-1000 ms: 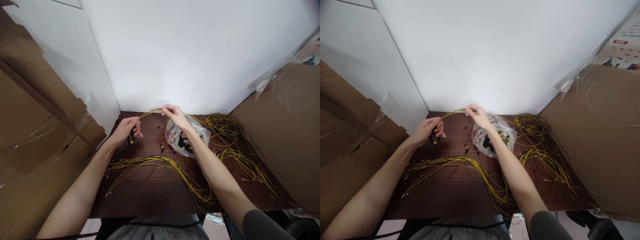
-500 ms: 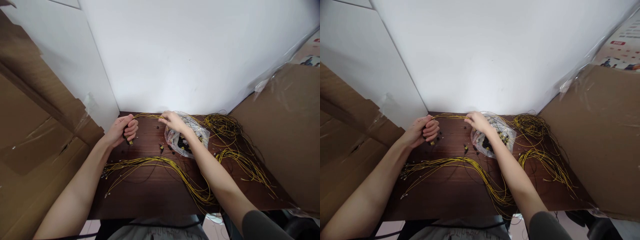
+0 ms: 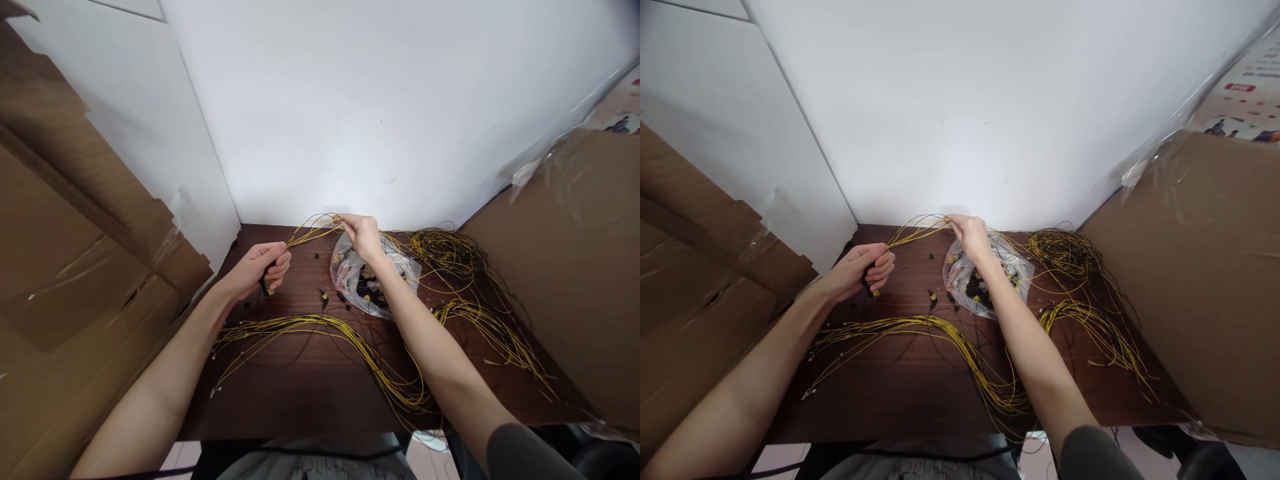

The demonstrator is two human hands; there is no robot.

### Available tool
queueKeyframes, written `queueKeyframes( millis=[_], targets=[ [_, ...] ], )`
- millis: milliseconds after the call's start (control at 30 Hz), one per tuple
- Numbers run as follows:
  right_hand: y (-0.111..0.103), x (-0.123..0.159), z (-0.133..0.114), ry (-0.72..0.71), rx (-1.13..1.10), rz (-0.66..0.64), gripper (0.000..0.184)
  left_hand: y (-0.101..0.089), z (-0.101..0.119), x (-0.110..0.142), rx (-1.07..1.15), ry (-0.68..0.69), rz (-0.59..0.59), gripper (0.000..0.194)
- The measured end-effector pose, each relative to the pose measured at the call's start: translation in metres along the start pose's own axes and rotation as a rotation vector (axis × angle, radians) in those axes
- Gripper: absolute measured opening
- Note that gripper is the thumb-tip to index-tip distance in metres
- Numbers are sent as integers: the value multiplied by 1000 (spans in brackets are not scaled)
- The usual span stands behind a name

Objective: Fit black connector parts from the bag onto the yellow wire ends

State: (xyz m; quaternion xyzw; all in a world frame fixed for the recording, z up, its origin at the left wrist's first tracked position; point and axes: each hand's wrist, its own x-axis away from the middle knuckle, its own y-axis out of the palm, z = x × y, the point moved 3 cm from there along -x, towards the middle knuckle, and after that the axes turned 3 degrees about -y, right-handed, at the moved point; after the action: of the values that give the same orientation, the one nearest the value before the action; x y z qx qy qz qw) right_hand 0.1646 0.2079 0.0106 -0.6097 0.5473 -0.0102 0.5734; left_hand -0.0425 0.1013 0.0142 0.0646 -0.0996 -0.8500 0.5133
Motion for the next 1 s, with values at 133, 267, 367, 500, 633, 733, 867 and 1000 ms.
queueKeyframes(
  millis=[133,267,367,500,633,733,867,1000],
  targets=[
    [1,3,0,-3,32,9,31,0,-1,0,-39,3,18,36],
    [7,5,-1,-16,24,-2,32,-2,1,0,-19,33,28,35],
    [16,-1,-3,-65,61,-167,32,-4,7,2,34,85,55,36],
    [29,-16,2,-126,274,-375,28,-4,13,5,52,135,106,36],
    [36,-27,14,-66,379,-424,24,-4,13,5,49,130,136,37],
    [36,-30,20,-25,406,-411,24,-7,10,2,41,114,175,37],
    [29,-34,28,38,451,-370,25,-11,9,-3,4,93,238,36],
    [12,-35,34,88,488,-325,27,-11,9,-7,-71,69,284,37]
  ],
)
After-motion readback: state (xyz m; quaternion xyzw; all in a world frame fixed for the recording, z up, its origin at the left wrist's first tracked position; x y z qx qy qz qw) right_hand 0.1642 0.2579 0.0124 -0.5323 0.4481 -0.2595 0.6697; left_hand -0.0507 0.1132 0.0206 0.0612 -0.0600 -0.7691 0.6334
